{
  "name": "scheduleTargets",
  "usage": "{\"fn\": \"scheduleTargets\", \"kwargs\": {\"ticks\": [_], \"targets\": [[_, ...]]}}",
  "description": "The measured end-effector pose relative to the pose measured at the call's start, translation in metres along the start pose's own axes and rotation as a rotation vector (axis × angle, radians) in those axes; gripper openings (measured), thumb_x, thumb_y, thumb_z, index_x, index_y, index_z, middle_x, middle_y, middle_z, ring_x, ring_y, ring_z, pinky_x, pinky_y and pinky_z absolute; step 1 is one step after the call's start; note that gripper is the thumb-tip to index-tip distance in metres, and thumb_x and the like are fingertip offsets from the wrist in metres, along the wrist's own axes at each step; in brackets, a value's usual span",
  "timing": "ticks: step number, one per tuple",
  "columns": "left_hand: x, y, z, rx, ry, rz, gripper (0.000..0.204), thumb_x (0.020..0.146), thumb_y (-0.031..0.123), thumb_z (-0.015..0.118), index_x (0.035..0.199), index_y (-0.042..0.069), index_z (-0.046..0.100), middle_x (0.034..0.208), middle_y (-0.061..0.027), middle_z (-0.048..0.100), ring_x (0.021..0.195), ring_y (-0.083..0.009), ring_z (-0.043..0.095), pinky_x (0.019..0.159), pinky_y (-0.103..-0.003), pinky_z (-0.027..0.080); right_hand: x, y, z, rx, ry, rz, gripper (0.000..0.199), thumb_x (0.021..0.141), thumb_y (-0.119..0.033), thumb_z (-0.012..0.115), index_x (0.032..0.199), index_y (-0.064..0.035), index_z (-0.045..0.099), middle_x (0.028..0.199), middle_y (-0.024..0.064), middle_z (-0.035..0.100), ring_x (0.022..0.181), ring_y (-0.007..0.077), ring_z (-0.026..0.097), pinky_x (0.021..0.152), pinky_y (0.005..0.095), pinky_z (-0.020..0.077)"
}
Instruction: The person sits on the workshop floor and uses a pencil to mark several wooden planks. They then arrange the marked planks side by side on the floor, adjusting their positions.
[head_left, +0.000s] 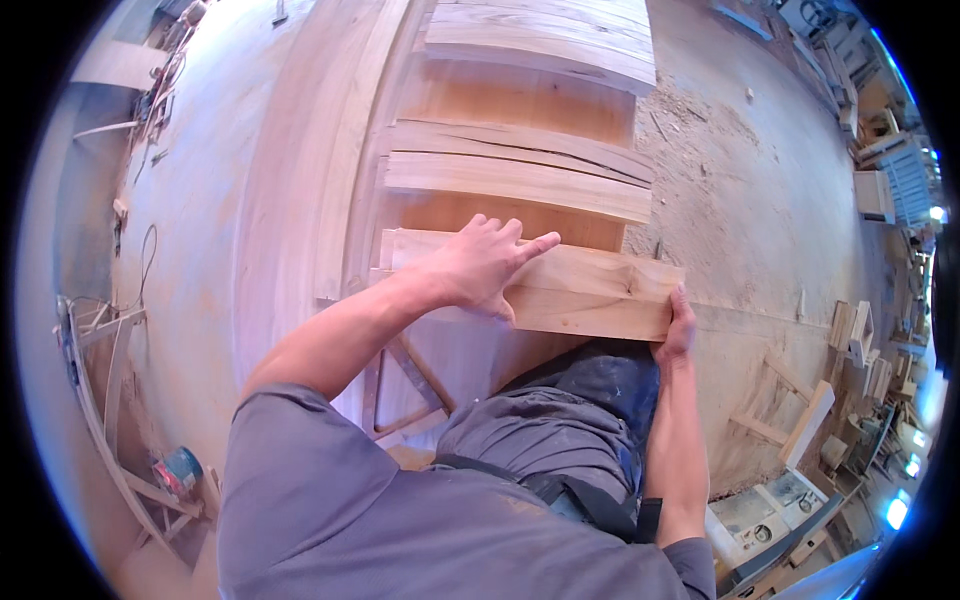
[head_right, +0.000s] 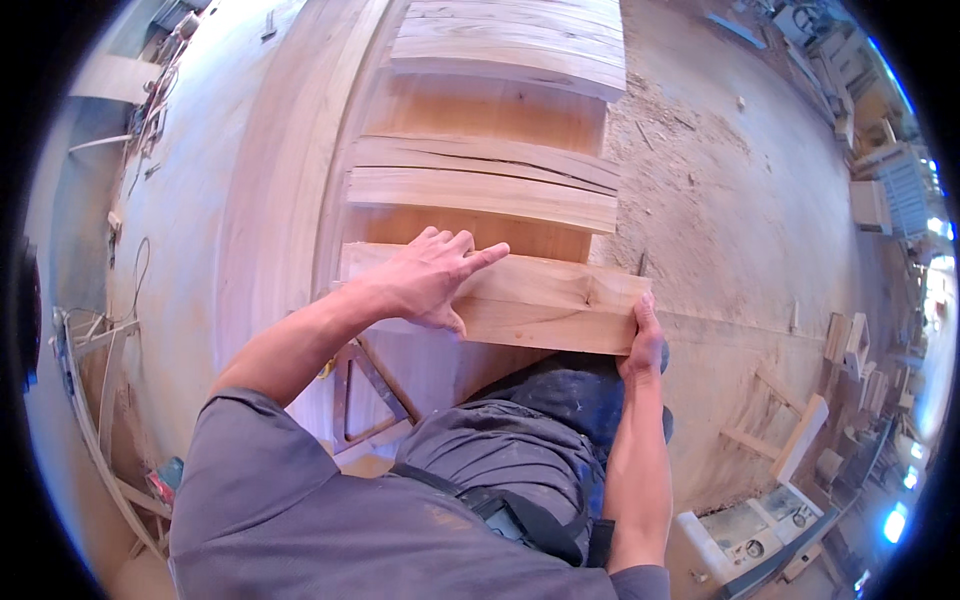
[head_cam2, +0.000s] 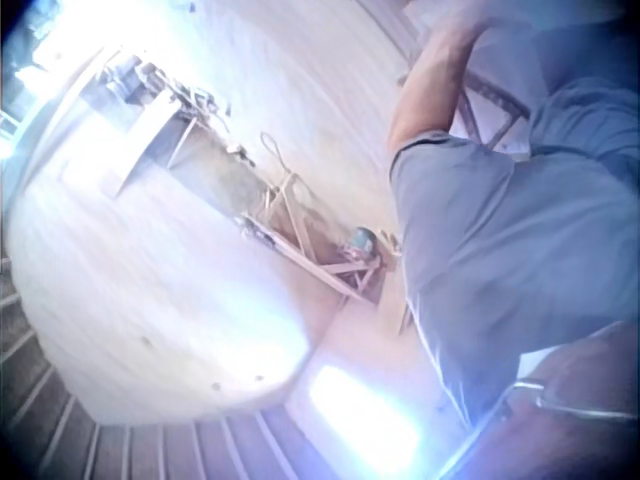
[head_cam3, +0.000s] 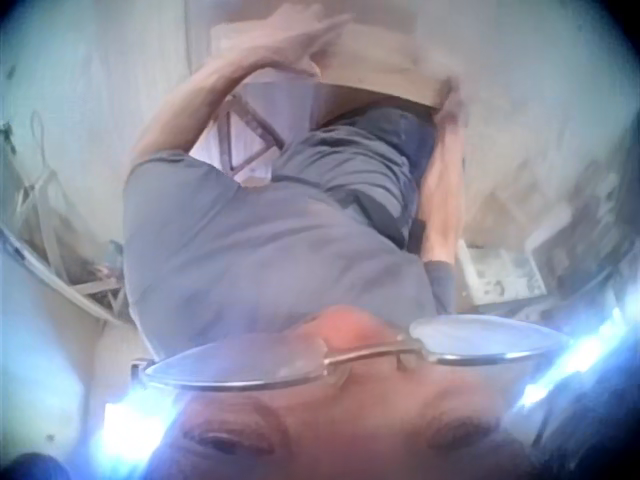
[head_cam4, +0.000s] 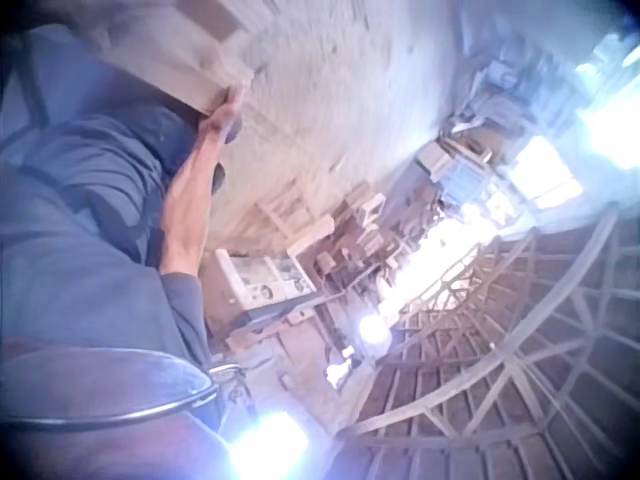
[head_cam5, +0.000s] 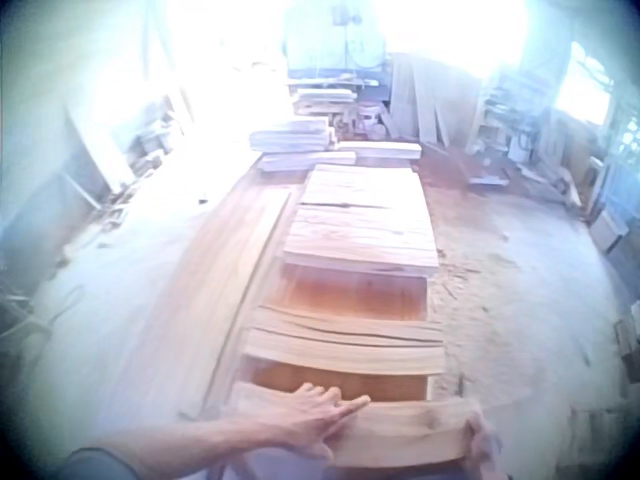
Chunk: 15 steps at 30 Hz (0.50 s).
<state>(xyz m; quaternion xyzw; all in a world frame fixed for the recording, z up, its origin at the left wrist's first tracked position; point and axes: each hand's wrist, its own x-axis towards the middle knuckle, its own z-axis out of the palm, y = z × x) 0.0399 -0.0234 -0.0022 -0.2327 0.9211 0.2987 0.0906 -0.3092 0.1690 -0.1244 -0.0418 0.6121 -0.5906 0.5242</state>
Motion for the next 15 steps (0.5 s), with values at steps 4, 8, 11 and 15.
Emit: {"fn": "scheduleTargets", "kwargs": {"ticks": [4, 8, 11, 15], "targets": [[-0.001, -0.008, -0.003, -0.010, 0.016, 0.015, 0.124, 0.055, 0.039, 0.097, 0.161, 0.012, 0.037, 0.121, -0.0184, 0.058, 0.113, -0.0342, 0.056, 0.099, -0.043, 0.042, -0.019, 0.002, 0.018, -0.096, -0.029, -0.042, 0.053, 0.106, -0.036, 0.050, 0.147, -0.0026, 0.051, 0.144, 0.0119, 0.060, 0.132, 0.0258, 0.057, 0.116, 0.0400, 0.0407], [-0.014, -0.020, -0.007, -0.085, -0.003, -0.049, 0.120, 0.054, 0.035, 0.096, 0.158, 0.010, 0.040, 0.122, -0.0197, 0.059, 0.118, -0.0372, 0.056, 0.103, -0.045, 0.042, -0.040, 0.004, 0.050, -0.136, -0.141, -0.097, 0.058, 0.104, -0.028, 0.054, 0.156, -0.0067, 0.039, 0.149, 0.0074, 0.050, 0.140, 0.0198, 0.045, 0.119, 0.0330, 0.0301], [-0.025, -0.028, -0.004, -0.064, -0.053, -0.093, 0.115, 0.057, 0.037, 0.095, 0.155, 0.007, 0.043, 0.122, -0.0213, 0.061, 0.119, -0.0392, 0.056, 0.105, -0.047, 0.043, -0.045, 0.018, 0.064, -0.169, -0.103, -0.134, 0.055, 0.104, -0.031, 0.056, 0.152, -0.0087, 0.042, 0.144, 0.0056, 0.052, 0.134, 0.0176, 0.047, 0.117, 0.0326, 0.0316], [-0.020, -0.036, 0.003, -0.154, -0.002, -0.220, 0.100, 0.070, 0.039, 0.091, 0.152, 0.003, 0.046, 0.121, -0.0235, 0.065, 0.116, -0.0406, 0.059, 0.103, -0.049, 0.046, -0.047, 0.021, 0.071, -0.136, -0.107, -0.125, 0.051, 0.105, -0.036, 0.058, 0.147, -0.0097, 0.046, 0.140, 0.0042, 0.055, 0.129, 0.0159, 0.049, 0.114, 0.0324, 0.0338]]}}
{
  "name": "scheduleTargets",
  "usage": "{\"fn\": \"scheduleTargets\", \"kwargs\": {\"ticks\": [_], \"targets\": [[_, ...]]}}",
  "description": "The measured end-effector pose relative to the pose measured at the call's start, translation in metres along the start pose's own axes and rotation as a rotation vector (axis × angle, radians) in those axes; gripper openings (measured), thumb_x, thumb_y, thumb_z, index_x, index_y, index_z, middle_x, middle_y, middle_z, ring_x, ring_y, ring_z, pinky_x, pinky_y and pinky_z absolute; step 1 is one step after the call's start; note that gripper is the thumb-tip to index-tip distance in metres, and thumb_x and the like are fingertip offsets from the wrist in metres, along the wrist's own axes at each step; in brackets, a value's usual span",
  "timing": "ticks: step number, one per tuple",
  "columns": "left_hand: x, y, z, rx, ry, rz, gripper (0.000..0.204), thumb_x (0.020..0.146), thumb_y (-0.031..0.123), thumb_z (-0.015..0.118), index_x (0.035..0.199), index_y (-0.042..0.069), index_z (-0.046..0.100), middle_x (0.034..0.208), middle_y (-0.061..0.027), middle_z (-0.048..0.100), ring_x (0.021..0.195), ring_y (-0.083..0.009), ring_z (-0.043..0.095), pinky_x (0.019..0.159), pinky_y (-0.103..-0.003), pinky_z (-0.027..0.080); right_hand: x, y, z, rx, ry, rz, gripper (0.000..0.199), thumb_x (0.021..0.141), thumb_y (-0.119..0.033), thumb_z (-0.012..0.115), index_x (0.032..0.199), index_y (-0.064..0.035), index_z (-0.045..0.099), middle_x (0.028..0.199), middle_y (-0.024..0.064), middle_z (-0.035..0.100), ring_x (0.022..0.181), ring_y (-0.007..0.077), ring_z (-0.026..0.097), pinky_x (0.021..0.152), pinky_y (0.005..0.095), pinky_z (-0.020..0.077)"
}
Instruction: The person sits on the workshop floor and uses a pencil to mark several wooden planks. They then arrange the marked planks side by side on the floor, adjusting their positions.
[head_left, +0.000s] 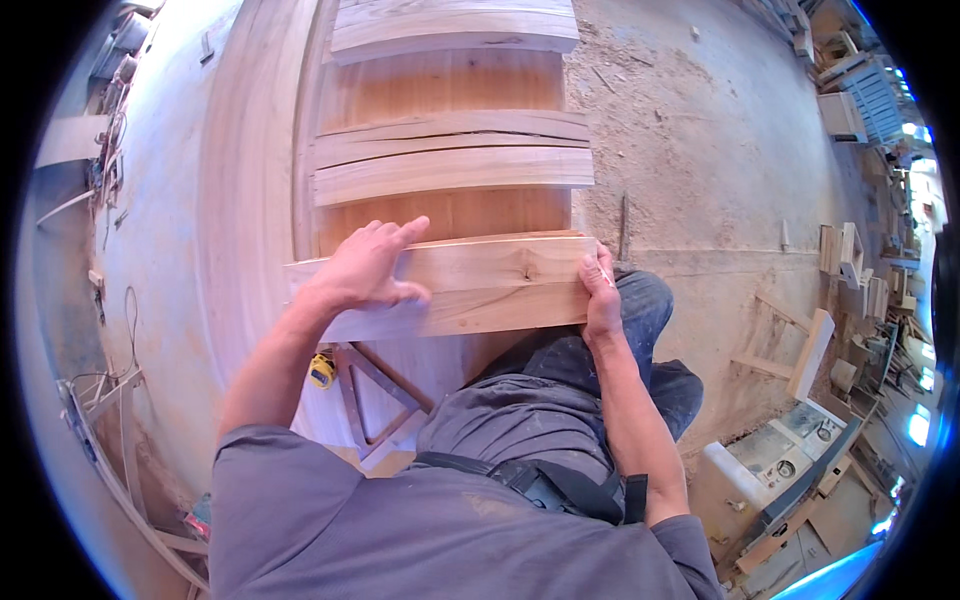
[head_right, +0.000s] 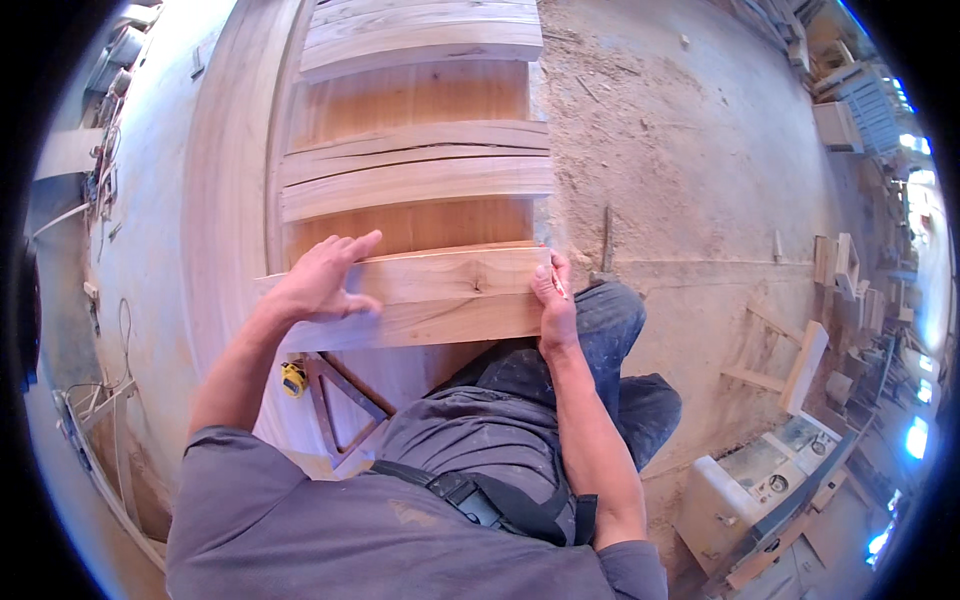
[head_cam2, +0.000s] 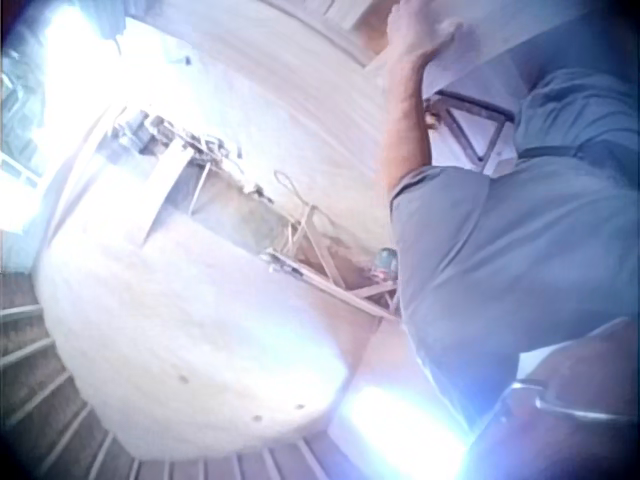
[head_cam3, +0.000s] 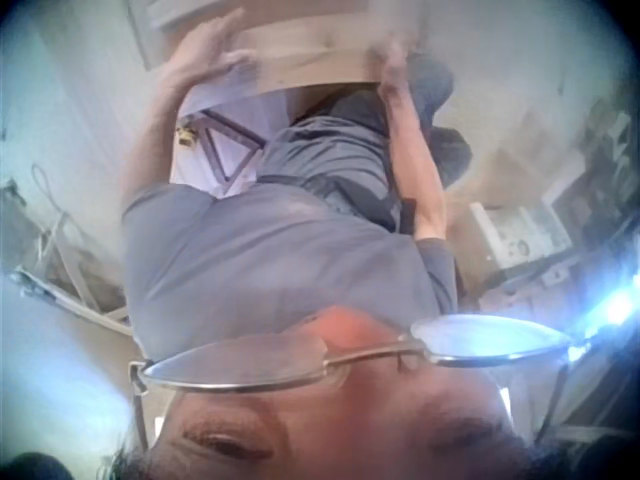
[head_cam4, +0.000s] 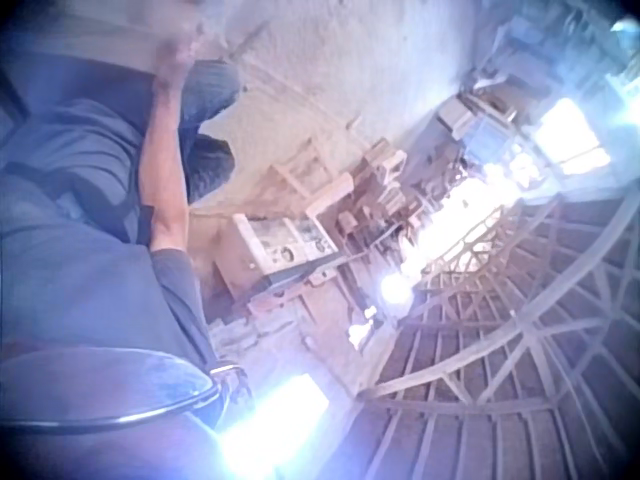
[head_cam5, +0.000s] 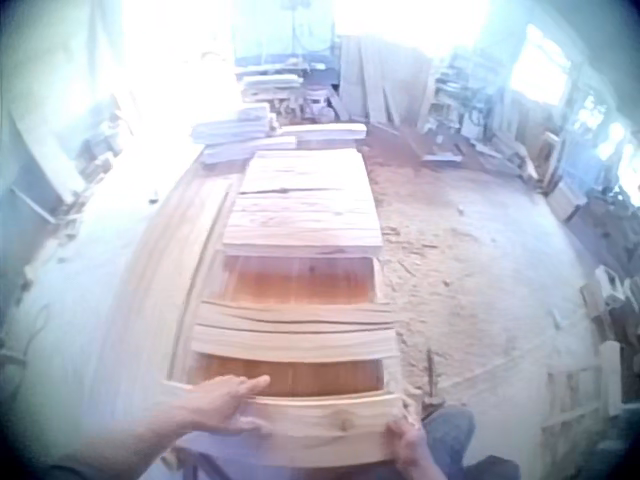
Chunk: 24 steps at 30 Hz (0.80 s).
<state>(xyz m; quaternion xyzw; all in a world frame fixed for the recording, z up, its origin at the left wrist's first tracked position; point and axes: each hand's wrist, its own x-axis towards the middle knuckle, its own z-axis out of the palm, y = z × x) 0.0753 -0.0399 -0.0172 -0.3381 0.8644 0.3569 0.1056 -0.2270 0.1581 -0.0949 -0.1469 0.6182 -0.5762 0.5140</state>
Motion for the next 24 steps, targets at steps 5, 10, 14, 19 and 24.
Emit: {"fn": "scheduleTargets", "kwargs": {"ticks": [5, 10, 14, 19, 24], "targets": [[0.013, 0.040, 0.028, -0.074, 0.418, -0.016, 0.064, 0.090, 0.037, 0.075, 0.139, -0.001, 0.057, 0.118, -0.0232, 0.067, 0.111, -0.0395, 0.061, 0.098, -0.050, 0.047, 0.028, -0.002, -0.030, 0.160, 0.008, 0.060, 0.044, 0.106, -0.039, 0.056, 0.139, -0.0090, 0.053, 0.128, 0.0085, 0.066, 0.121, 0.0196, 0.060, 0.110, 0.0339, 0.0418], [0.028, 0.087, 0.068, 0.041, 0.623, -0.040, 0.051, 0.092, 0.039, 0.072, 0.124, 0.000, 0.063, 0.106, -0.0176, 0.066, 0.103, -0.0348, 0.060, 0.100, -0.048, 0.042, 0.091, -0.033, -0.043, 0.140, 0.073, 0.069, 0.036, 0.102, -0.034, 0.063, 0.125, -0.0065, 0.058, 0.119, 0.0097, 0.071, 0.110, 0.0233, 0.066, 0.100, 0.0365, 0.0481], [0.033, 0.090, 0.077, 0.092, 0.724, -0.074, 0.048, 0.090, 0.037, 0.073, 0.120, 0.001, 0.065, 0.100, -0.0148, 0.064, 0.100, -0.0340, 0.059, 0.100, -0.047, 0.041, 0.145, -0.043, -0.031, -0.033, 0.037, 0.140, 0.039, 0.097, -0.033, 0.070, 0.124, -0.0063, 0.058, 0.112, 0.0079, 0.070, 0.102, 0.0194, 0.065, 0.092, 0.0353, 0.0501], [0.043, 0.096, 0.075, 0.090, 0.684, -0.098, 0.046, 0.088, 0.034, 0.074, 0.119, 0.001, 0.065, 0.100, -0.0152, 0.065, 0.099, -0.0350, 0.060, 0.096, -0.048, 0.043, 0.185, -0.041, -0.023, -0.127, -0.045, 0.196, 0.045, 0.090, -0.027, 0.080, 0.123, -0.0051, 0.059, 0.106, 0.0054, 0.067, 0.095, 0.0159, 0.064, 0.082, 0.0317, 0.0524], [0.044, 0.098, 0.074, 0.092, 0.688, -0.131, 0.037, 0.088, 0.028, 0.072, 0.112, 0.000, 0.066, 0.102, -0.0158, 0.068, 0.101, -0.0367, 0.062, 0.094, -0.048, 0.046, 0.186, -0.029, -0.031, -0.080, -0.154, 0.046, 0.046, 0.083, -0.008, 0.084, 0.120, -0.0019, 0.057, 0.108, 0.0074, 0.067, 0.095, 0.0160, 0.064, 0.085, 0.0342, 0.0542]]}}
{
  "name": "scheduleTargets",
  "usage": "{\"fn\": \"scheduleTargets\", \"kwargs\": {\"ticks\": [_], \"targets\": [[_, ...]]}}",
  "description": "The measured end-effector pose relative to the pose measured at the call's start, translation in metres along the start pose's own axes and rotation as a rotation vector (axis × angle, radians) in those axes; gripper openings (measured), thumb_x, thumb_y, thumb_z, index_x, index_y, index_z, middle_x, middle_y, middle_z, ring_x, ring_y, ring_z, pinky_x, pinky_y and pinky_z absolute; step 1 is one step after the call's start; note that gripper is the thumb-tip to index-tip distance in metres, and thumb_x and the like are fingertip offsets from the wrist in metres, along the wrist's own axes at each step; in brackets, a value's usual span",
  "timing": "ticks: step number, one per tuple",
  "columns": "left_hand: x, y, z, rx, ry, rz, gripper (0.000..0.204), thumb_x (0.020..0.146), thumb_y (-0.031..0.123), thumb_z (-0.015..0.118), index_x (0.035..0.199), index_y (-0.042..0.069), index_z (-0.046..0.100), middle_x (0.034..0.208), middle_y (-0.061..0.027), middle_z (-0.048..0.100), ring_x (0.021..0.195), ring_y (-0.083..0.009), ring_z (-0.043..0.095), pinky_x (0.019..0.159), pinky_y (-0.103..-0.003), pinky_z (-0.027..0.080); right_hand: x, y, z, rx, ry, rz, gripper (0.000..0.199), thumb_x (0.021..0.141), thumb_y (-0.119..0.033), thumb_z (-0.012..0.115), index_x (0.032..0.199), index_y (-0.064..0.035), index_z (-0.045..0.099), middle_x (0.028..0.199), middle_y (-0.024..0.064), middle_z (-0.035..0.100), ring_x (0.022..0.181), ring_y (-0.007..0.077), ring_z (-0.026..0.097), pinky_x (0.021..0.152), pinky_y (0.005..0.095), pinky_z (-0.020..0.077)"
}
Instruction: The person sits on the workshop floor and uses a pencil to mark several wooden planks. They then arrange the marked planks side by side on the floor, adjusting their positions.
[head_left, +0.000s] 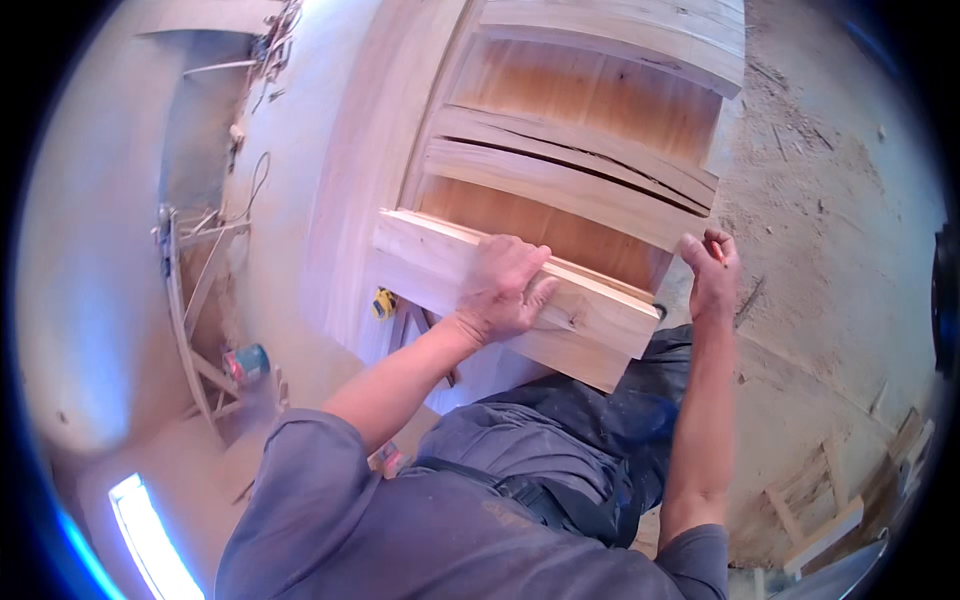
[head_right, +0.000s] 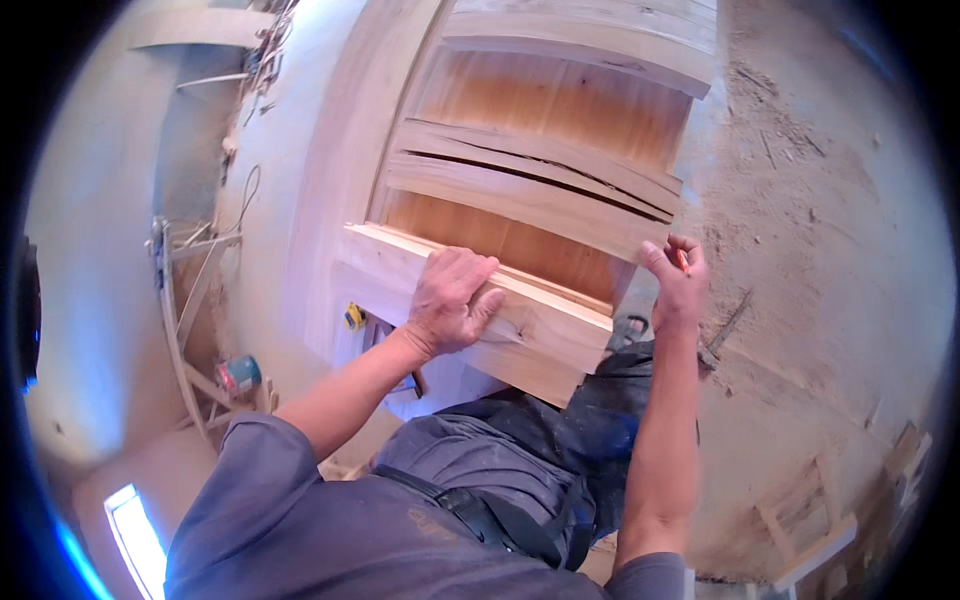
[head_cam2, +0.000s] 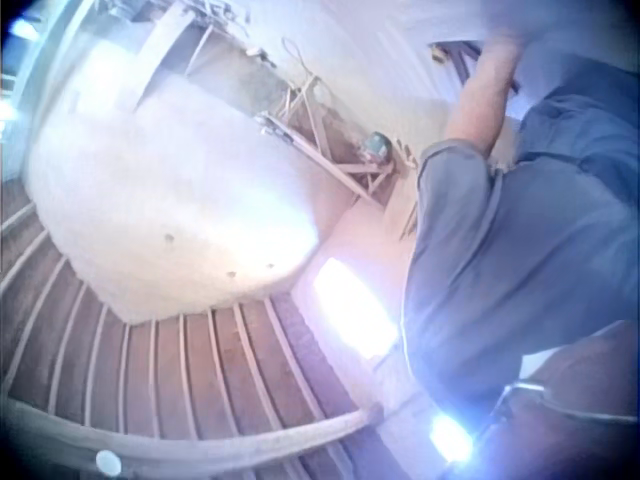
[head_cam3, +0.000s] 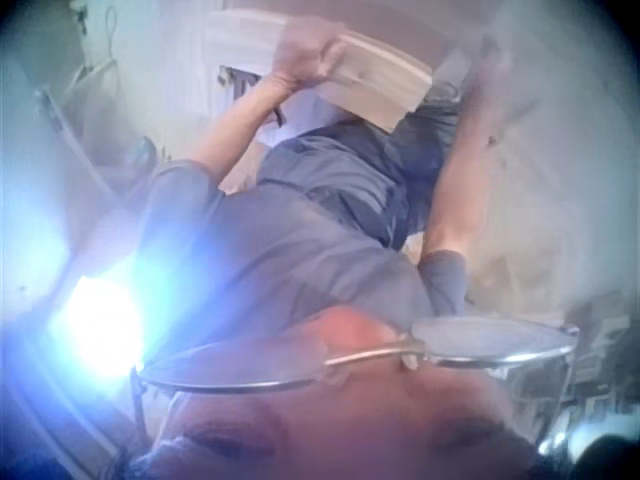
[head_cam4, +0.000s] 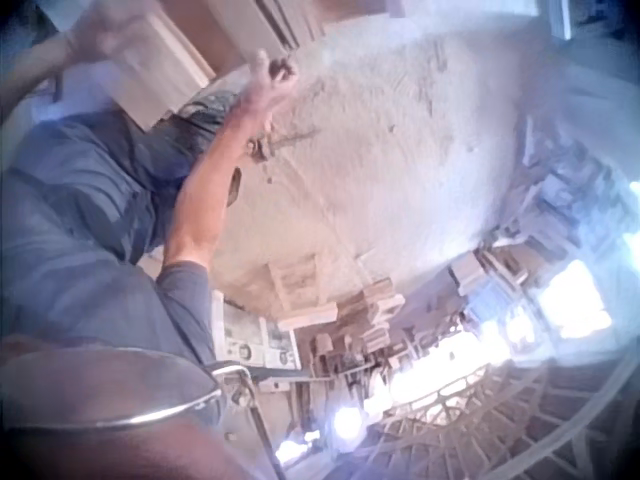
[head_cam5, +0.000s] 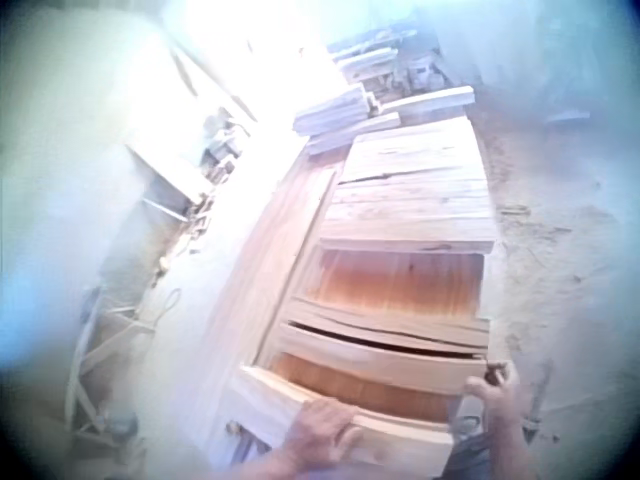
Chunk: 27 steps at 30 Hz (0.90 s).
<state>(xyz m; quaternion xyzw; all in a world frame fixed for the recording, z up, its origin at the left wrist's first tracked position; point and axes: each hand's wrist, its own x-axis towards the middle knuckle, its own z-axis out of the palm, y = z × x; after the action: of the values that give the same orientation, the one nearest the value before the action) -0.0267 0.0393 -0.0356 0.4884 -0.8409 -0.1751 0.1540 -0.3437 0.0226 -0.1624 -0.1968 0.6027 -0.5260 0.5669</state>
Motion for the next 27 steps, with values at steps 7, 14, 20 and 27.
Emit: {"fn": "scheduleTargets", "kwargs": {"ticks": [7, 14, 20, 27], "targets": [[-0.001, 0.000, 0.001, 0.069, 0.000, -0.040, 0.026, 0.088, 0.021, 0.068, 0.106, 0.002, 0.067, 0.102, -0.0148, 0.069, 0.099, -0.0368, 0.064, 0.095, -0.047, 0.047, -0.050, -0.004, -0.004, -0.448, -0.199, -0.578, 0.049, 0.076, 0.011, 0.070, 0.118, -0.0047, 0.050, 0.132, 0.0196, 0.064, 0.124, 0.0328, 0.063, 0.108, 0.0405, 0.0481], [0.003, 0.004, 0.005, 0.112, -0.030, -0.066, 0.025, 0.088, 0.024, 0.064, 0.102, 0.004, 0.066, 0.103, -0.0140, 0.067, 0.102, -0.0356, 0.063, 0.099, -0.048, 0.045, -0.051, -0.012, -0.023, -0.635, -0.271, -0.661, 0.049, 0.077, 0.011, 0.071, 0.116, -0.0081, 0.049, 0.134, 0.0238, 0.063, 0.124, 0.0393, 0.063, 0.104, 0.0427, 0.0505], [0.003, 0.004, 0.004, 0.131, -0.064, -0.098, 0.023, 0.087, 0.023, 0.064, 0.101, 0.004, 0.066, 0.105, -0.0125, 0.065, 0.105, -0.0347, 0.061, 0.101, -0.048, 0.044, -0.047, -0.035, -0.019, -0.737, -0.293, -0.669, 0.051, 0.075, 0.005, 0.078, 0.116, -0.0084, 0.050, 0.134, 0.0216, 0.064, 0.118, 0.0348, 0.067, 0.097, 0.0387, 0.0539], [0.000, 0.001, 0.002, 0.102, -0.070, -0.139, 0.024, 0.080, 0.021, 0.069, 0.098, 0.004, 0.066, 0.100, -0.0118, 0.063, 0.105, -0.0342, 0.061, 0.102, -0.048, 0.045, -0.049, -0.061, -0.008, -0.735, -0.310, -0.519, 0.052, 0.075, 0.000, 0.080, 0.115, -0.0077, 0.049, 0.133, 0.0207, 0.065, 0.117, 0.0294, 0.067, 0.097, 0.0356, 0.0525]]}}
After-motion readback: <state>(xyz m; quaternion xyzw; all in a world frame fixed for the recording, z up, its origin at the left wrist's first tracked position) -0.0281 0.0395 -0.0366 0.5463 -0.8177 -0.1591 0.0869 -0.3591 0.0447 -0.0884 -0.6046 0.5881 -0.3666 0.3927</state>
